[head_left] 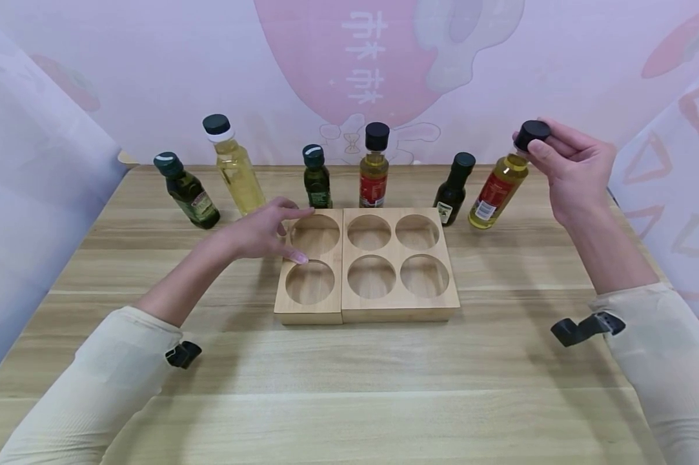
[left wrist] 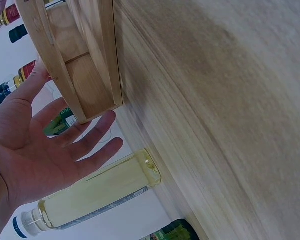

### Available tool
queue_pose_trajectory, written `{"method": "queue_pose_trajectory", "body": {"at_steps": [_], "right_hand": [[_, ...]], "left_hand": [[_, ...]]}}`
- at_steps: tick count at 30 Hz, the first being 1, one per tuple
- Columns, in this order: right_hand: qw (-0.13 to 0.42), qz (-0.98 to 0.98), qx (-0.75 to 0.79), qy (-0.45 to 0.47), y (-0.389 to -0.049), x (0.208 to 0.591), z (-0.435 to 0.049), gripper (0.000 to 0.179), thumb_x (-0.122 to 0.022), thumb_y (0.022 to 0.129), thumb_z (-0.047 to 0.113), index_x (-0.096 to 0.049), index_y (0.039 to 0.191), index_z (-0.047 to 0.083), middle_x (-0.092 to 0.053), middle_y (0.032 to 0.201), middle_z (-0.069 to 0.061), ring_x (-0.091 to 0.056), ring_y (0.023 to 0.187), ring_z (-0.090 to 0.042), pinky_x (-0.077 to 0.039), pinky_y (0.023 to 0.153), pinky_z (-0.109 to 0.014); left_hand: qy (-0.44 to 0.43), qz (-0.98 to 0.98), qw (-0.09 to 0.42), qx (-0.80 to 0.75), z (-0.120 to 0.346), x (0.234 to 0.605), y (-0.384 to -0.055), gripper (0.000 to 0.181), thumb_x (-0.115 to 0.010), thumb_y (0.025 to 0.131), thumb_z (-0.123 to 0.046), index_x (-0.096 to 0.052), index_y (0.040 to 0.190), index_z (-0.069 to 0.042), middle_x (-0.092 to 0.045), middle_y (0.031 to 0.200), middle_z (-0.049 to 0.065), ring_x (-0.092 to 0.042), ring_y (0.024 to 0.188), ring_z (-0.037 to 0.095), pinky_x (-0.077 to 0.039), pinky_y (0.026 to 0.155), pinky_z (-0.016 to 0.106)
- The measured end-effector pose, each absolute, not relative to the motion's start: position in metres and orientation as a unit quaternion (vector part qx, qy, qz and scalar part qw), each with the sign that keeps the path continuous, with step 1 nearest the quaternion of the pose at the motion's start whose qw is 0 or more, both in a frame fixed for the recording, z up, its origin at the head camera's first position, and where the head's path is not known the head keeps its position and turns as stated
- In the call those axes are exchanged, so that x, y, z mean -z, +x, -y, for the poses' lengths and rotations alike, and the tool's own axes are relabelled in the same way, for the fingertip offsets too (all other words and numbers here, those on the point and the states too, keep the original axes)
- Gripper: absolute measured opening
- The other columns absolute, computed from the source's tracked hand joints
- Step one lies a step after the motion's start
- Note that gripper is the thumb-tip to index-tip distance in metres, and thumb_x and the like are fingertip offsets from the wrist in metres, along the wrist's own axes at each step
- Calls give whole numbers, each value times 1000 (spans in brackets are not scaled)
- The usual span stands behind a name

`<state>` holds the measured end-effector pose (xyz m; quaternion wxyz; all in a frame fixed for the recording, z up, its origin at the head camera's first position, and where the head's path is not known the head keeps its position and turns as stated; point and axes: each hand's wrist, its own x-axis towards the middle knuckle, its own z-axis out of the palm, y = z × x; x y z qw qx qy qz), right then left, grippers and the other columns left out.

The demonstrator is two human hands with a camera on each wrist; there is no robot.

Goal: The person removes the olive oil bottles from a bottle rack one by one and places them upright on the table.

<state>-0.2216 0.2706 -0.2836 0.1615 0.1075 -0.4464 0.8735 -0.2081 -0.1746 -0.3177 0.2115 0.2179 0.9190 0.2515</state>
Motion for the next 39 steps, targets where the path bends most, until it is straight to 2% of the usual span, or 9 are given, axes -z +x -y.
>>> {"method": "queue_pose_trajectory", "body": {"at_steps": [16,26,39], "right_hand": [[161,444,-878,78,-230,294,-280,35,-69,80,-28,-70,114,-19,-76,96,-25,-79,82,-31,-63,77,-36],[147,450,-880,39,-232,298,-284,36,-72,79,-27,-73,113,-13,-77,98,-22,-79,85,-29,-64,75,-34],[149,457,-876,40,-235,301,-285,38,-72,78,-29,-73,113,-14,-77,97,-22,-79,83,-29,-64,75,-33]], "left_hand": [[219,-919,212,-252,174,318,-208,93,-87,87,-27,-34,161,-6,-29,157,31,-55,119,45,-53,98,52],[217,-918,216,-252,176,319,-209,95,-87,86,-29,-33,162,-7,-26,158,32,-55,120,46,-54,97,52],[214,-918,218,-252,176,320,-210,96,-87,86,-29,-33,162,-8,-27,158,30,-55,120,44,-54,97,51]]}}
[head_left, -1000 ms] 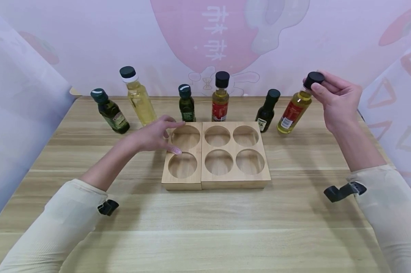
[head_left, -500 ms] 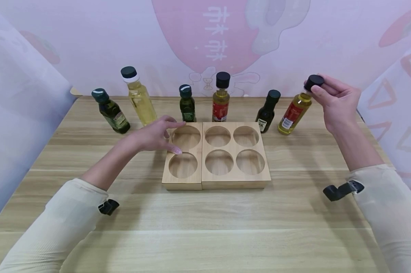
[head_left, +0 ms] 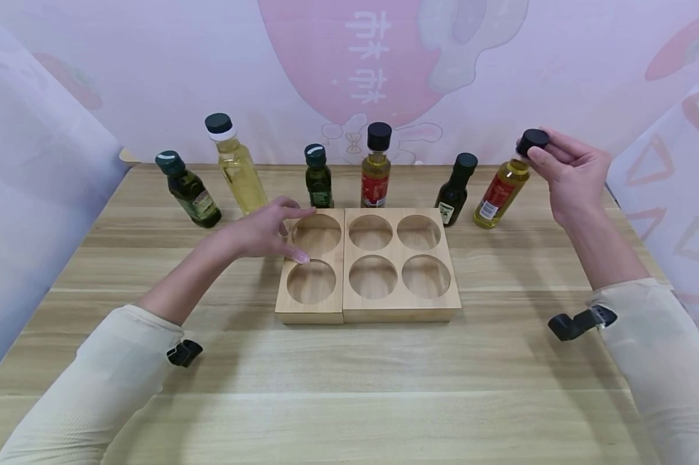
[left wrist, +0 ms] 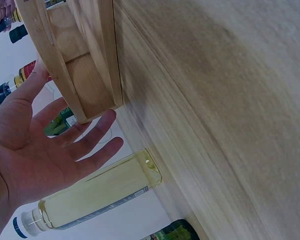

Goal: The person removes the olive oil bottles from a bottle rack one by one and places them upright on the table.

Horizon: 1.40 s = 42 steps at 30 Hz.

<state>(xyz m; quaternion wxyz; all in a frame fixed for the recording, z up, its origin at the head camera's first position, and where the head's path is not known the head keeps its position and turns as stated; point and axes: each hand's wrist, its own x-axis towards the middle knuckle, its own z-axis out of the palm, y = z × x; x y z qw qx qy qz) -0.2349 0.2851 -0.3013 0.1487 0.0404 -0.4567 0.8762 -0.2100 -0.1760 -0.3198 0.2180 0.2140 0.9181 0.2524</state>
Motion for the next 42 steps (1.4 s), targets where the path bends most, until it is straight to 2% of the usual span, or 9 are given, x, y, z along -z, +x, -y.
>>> {"method": "queue_pose_trajectory", "body": {"at_steps": [18,25,33,42], "right_hand": [[135,459,-878,19,-237,302,-283,35,-73,80,-25,-75,112,-10,-78,100,-19,-79,86,-26,-63,78,-32],[148,473,-867,47,-237,302,-282,36,-73,79,-25,-72,114,-14,-78,99,-20,-79,87,-26,-63,80,-32],[160,491,-855,51,-236,302,-281,34,-74,80,-24,-74,112,-12,-79,98,-18,-79,86,-24,-63,79,-30],[147,480,-863,51,-234,301,-282,34,-72,81,-25,-73,113,-12,-78,98,-18,-79,87,-24,-63,79,-29]], "left_hand": [[221,-917,214,-255,178,319,-208,95,-87,86,-29,-33,161,-6,-28,157,31,-56,118,45,-54,97,52],[226,-917,208,-253,176,319,-209,94,-87,86,-29,-35,161,-5,-31,155,31,-55,118,45,-53,97,52],[222,-917,202,-264,178,321,-210,95,-90,83,-29,-38,160,-6,-31,156,29,-54,123,48,-53,100,56],[228,-917,199,-260,178,321,-210,95,-90,83,-31,-39,159,-6,-33,155,27,-55,121,47,-53,98,55]]}}
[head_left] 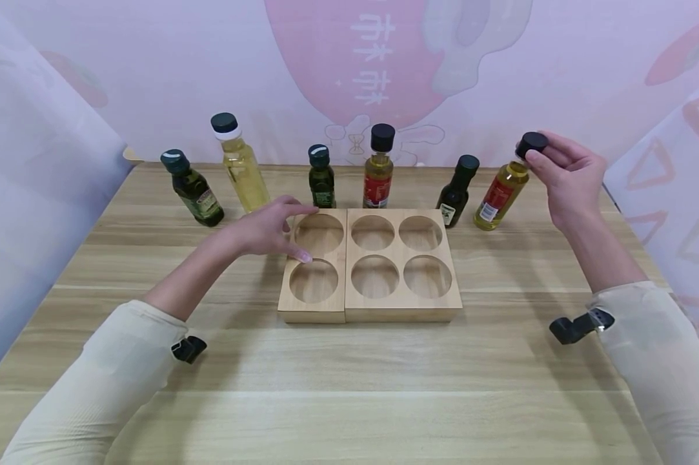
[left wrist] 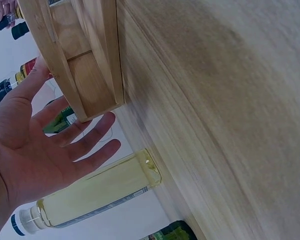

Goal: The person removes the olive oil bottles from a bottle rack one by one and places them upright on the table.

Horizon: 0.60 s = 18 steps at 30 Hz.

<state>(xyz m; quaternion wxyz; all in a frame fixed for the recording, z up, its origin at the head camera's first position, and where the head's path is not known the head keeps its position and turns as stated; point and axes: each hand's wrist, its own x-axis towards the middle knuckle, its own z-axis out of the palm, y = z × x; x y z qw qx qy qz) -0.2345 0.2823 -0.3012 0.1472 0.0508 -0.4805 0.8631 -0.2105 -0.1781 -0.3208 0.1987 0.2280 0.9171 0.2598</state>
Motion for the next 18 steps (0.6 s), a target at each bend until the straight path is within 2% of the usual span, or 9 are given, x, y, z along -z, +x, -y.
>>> {"method": "queue_pose_trajectory", "body": {"at_steps": [6,9,11,15,18], "right_hand": [[142,488,-860,52,-232,302,-283,37,-73,81,-24,-74,115,-10,-79,101,-16,-78,89,-22,-63,80,-27],[133,501,-854,45,-229,303,-284,43,-73,82,-22,-71,123,-7,-79,106,-13,-77,95,-20,-62,83,-24],[127,526,-841,29,-225,304,-284,51,-75,84,-18,-65,133,-6,-77,116,-12,-75,103,-17,-60,89,-22],[131,594,-793,-18,-212,306,-287,72,-79,89,-3,-46,152,-2,-63,143,-10,-63,127,-14,-52,98,-15],[159,618,-768,-47,-200,308,-288,73,-78,90,1,-44,155,0,-64,142,-7,-59,132,-14,-50,100,-14]], "left_hand": [[222,-918,204,-260,178,320,-211,95,-89,84,-31,-38,160,-7,-31,157,28,-54,125,49,-52,101,56],[223,-917,203,-262,179,321,-211,95,-89,84,-31,-37,161,-8,-29,158,28,-52,127,50,-51,103,58],[229,-916,199,-263,181,322,-211,95,-89,84,-31,-36,161,-7,-28,158,29,-51,129,50,-49,105,59],[250,-913,185,-263,185,326,-210,95,-87,86,-31,-35,161,-5,-28,159,31,-41,138,50,-41,113,64],[266,-911,170,-264,188,329,-207,94,-86,87,-30,-34,160,-2,-27,161,31,-32,146,50,-32,119,66]]}}
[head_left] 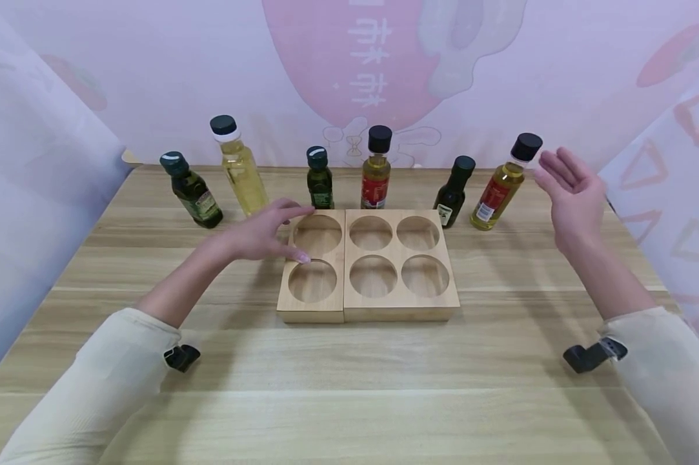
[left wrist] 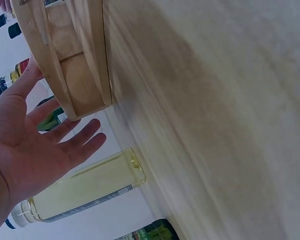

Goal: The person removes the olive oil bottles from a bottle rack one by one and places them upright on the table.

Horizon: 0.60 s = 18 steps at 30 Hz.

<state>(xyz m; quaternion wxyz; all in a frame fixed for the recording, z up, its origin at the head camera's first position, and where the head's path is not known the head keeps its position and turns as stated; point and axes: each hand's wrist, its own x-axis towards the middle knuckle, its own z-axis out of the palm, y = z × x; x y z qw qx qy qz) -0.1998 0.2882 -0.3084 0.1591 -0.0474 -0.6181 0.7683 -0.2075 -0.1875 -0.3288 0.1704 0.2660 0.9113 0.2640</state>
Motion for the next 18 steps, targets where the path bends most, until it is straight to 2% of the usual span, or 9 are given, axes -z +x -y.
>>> {"method": "queue_pose_trajectory", "body": {"at_steps": [2,6,9,12,14,15,16,18], "right_hand": [[182,627,-755,-56,-193,311,-289,64,-77,91,-1,-51,149,1,-71,127,-3,-62,125,-12,-51,99,-13],[203,678,-706,-28,-179,319,-294,36,-72,92,-9,-70,125,3,-77,102,6,-70,104,-7,-53,91,-11],[187,754,-629,5,-169,324,-298,23,-71,93,-6,-77,113,5,-77,96,13,-72,93,-1,-54,85,-8],[149,831,-535,20,-160,327,-302,18,-72,97,5,-77,114,1,-74,94,24,-69,92,6,-53,82,-6],[124,876,-467,16,-155,329,-304,24,-72,99,16,-76,116,0,-72,94,29,-65,95,12,-51,82,-6],[110,893,-436,18,-153,330,-305,27,-72,100,20,-75,117,-1,-73,96,28,-62,96,15,-49,84,-7],[97,906,-411,25,-151,331,-307,30,-71,100,22,-75,118,-2,-76,99,21,-58,98,17,-50,89,-13],[83,926,-365,46,-150,334,-310,29,-71,100,24,-77,116,0,-79,107,6,-54,93,17,-47,84,-18]], "left_hand": [[273,-911,159,-266,189,331,-206,93,-85,88,-30,-34,160,-1,-27,161,31,-30,147,50,-29,120,65],[276,-911,145,-269,190,331,-200,90,-83,90,-29,-34,160,1,-26,162,31,-28,149,49,-27,121,65],[274,-915,132,-267,191,329,-194,87,-79,94,-30,-32,160,2,-25,163,30,-27,150,48,-26,122,64],[266,-921,118,-258,193,326,-187,83,-74,98,-31,-31,159,5,-26,163,29,-28,150,48,-27,122,63],[262,-927,109,-247,196,324,-181,79,-71,100,-32,-34,157,7,-29,162,30,-29,149,48,-27,122,64],[260,-930,104,-238,198,323,-177,77,-71,101,-32,-35,156,8,-30,161,30,-30,149,49,-28,121,64],[259,-933,99,-229,200,322,-173,76,-70,101,-33,-38,155,9,-32,160,31,-32,148,49,-29,121,64],[262,-939,80,-207,203,321,-166,70,-71,100,-32,-45,151,9,-39,156,32,-38,144,50,-33,118,64]]}}
